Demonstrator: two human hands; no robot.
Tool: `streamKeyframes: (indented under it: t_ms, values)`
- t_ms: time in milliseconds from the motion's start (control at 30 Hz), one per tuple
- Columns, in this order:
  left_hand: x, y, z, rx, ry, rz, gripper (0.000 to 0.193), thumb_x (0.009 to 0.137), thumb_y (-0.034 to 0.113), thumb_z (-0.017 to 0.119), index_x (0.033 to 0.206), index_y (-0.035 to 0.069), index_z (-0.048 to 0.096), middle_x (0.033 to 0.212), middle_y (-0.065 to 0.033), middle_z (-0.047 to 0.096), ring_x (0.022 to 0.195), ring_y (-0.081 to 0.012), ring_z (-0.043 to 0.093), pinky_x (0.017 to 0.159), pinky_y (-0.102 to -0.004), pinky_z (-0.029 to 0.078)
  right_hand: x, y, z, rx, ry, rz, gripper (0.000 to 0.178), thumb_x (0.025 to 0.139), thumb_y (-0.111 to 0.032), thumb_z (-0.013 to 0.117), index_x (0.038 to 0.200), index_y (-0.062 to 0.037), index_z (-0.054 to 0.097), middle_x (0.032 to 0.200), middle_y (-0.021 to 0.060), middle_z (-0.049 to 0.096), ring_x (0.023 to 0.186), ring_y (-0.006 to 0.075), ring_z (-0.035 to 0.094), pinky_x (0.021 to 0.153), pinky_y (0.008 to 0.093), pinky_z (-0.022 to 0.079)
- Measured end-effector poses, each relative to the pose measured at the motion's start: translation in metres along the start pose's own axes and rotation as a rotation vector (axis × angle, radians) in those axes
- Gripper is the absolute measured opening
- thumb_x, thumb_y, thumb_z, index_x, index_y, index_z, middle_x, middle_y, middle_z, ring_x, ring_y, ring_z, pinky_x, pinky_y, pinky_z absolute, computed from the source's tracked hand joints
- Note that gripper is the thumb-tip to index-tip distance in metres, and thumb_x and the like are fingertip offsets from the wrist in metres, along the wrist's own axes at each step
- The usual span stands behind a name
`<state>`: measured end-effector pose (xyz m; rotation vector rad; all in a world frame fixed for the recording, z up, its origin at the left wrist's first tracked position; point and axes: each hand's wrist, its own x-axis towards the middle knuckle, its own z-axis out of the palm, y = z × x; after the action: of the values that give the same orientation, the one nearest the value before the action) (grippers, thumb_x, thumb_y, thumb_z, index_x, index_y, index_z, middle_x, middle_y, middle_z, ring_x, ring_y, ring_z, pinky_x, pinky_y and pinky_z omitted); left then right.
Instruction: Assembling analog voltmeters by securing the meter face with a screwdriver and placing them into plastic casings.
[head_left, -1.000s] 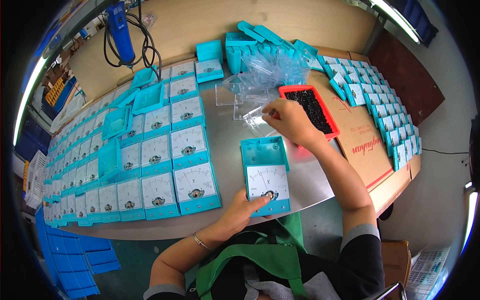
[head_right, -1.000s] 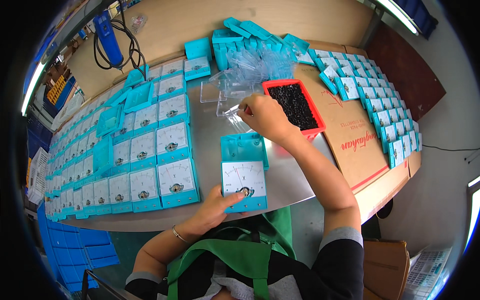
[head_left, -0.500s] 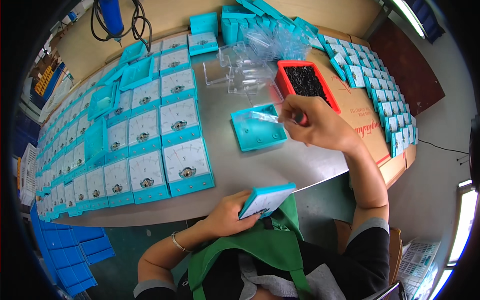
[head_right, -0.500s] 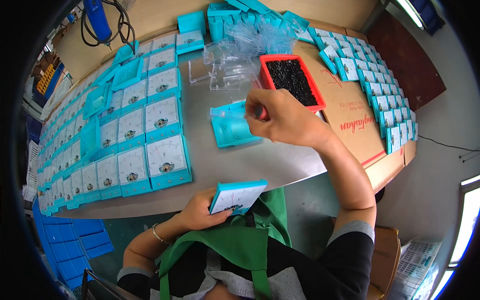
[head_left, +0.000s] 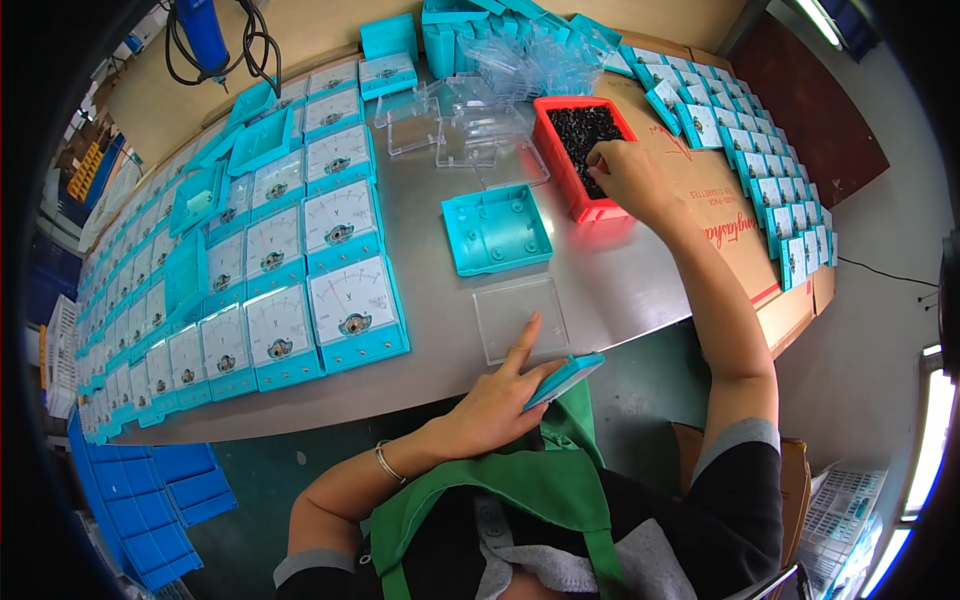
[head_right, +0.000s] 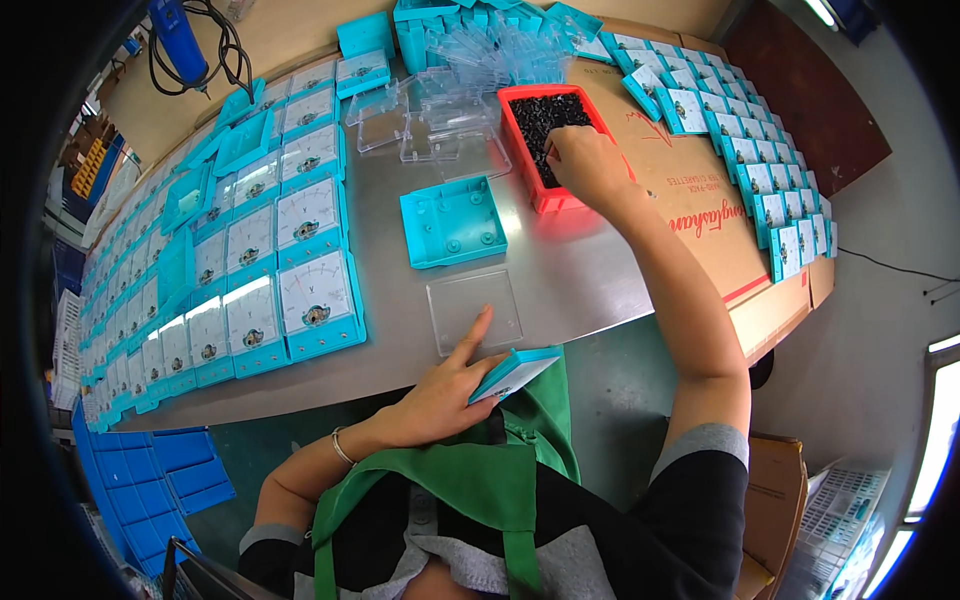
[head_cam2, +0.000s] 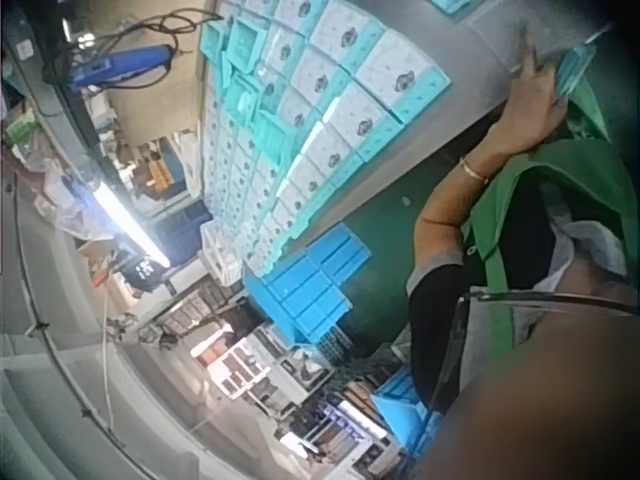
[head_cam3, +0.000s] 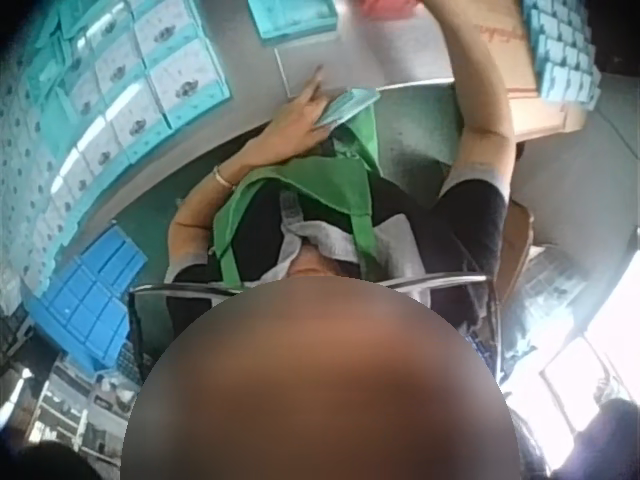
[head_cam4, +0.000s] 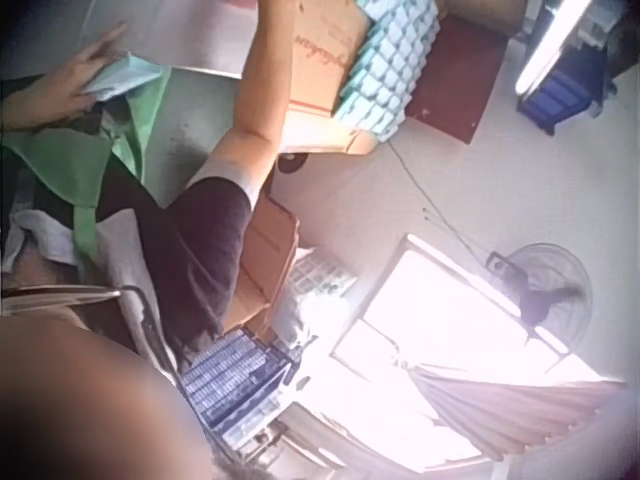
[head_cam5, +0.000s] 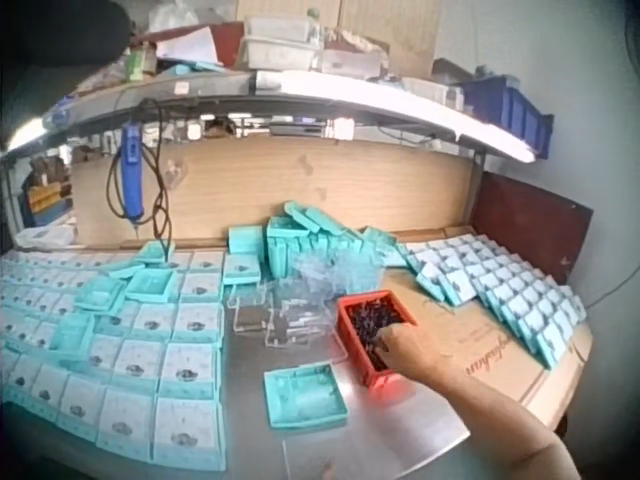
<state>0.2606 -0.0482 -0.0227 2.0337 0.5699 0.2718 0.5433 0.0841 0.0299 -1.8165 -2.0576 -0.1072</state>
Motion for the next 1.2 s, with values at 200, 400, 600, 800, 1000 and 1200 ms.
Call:
streamKeyframes:
  t_ms: [200, 400, 600, 800, 1000, 1200]
  values:
    - [-0.015, -0.016, 0.000, 0.096, 0.091, 0.186, 0.046, 0.079, 0.006, 0.062, 0.124, 0.004, 0.051, 0.152, -0.0196, 0.009, 0.117, -0.0391, 0.050, 0.081, -0.0411, 0.053, 0.020, 0.020, 0.013, -0.075, -0.270, 0.076, 0.009, 0.074, -0.008, 0.063, 0.080, -0.0028, 0.067, 0.085, 0.0209, 0.065, 0.083, 0.0349, 0.065, 0.073, 0.0440, 0.051]
    - [-0.027, -0.018, -0.004, 0.079, 0.059, 0.094, 0.042, 0.080, 0.006, 0.062, 0.121, 0.001, 0.052, 0.152, -0.0159, 0.013, 0.124, -0.0351, 0.045, 0.083, -0.0394, 0.053, 0.025, 0.019, 0.027, 0.022, -0.258, 0.042, 0.009, 0.073, -0.010, 0.064, 0.077, -0.0020, 0.066, 0.082, 0.0192, 0.066, 0.082, 0.0353, 0.064, 0.074, 0.0442, 0.051]
    - [-0.034, -0.021, -0.007, 0.036, 0.083, 0.102, 0.041, 0.080, 0.007, 0.062, 0.119, 0.001, 0.054, 0.152, -0.0155, 0.016, 0.125, -0.0349, 0.044, 0.084, -0.0402, 0.052, 0.024, 0.015, 0.009, -0.105, -0.101, 0.032, 0.010, 0.078, -0.012, 0.062, 0.074, -0.0029, 0.064, 0.083, 0.0186, 0.065, 0.079, 0.0371, 0.063, 0.069, 0.0465, 0.050]
    - [-0.039, -0.029, -0.004, 0.045, 0.131, 0.119, 0.042, 0.078, 0.007, 0.063, 0.119, 0.001, 0.054, 0.151, -0.0160, 0.017, 0.123, -0.0347, 0.047, 0.083, -0.0398, 0.053, -0.024, -0.061, -0.026, 0.439, -0.119, 0.064, 0.008, 0.080, -0.004, 0.065, 0.088, -0.0025, 0.067, 0.070, 0.0109, 0.062, 0.065, 0.0148, 0.061, 0.060, 0.0300, 0.047]
    - [-0.040, -0.024, -0.003, 0.112, 0.131, 0.148, 0.042, 0.076, 0.005, 0.063, 0.117, 0.001, 0.056, 0.150, -0.0172, 0.018, 0.118, -0.0345, 0.051, 0.080, -0.0380, 0.054, -0.116, -0.102, -0.012, 0.611, -0.385, -0.205, 0.017, 0.073, 0.004, 0.067, 0.088, -0.0031, 0.066, 0.078, 0.0105, 0.063, 0.072, 0.0208, 0.063, 0.060, 0.0303, 0.048]
    - [-0.041, -0.026, 0.001, 0.109, 0.167, 0.106, 0.038, 0.077, 0.004, 0.061, 0.114, 0.002, 0.058, 0.149, -0.0144, 0.024, 0.116, -0.0325, 0.053, 0.080, -0.0386, 0.054, -0.131, -0.109, 0.009, 0.587, -0.353, -0.133, 0.019, 0.068, 0.002, 0.070, 0.086, -0.0040, 0.065, 0.077, 0.0089, 0.061, 0.070, 0.0264, 0.061, 0.059, 0.0347, 0.048]
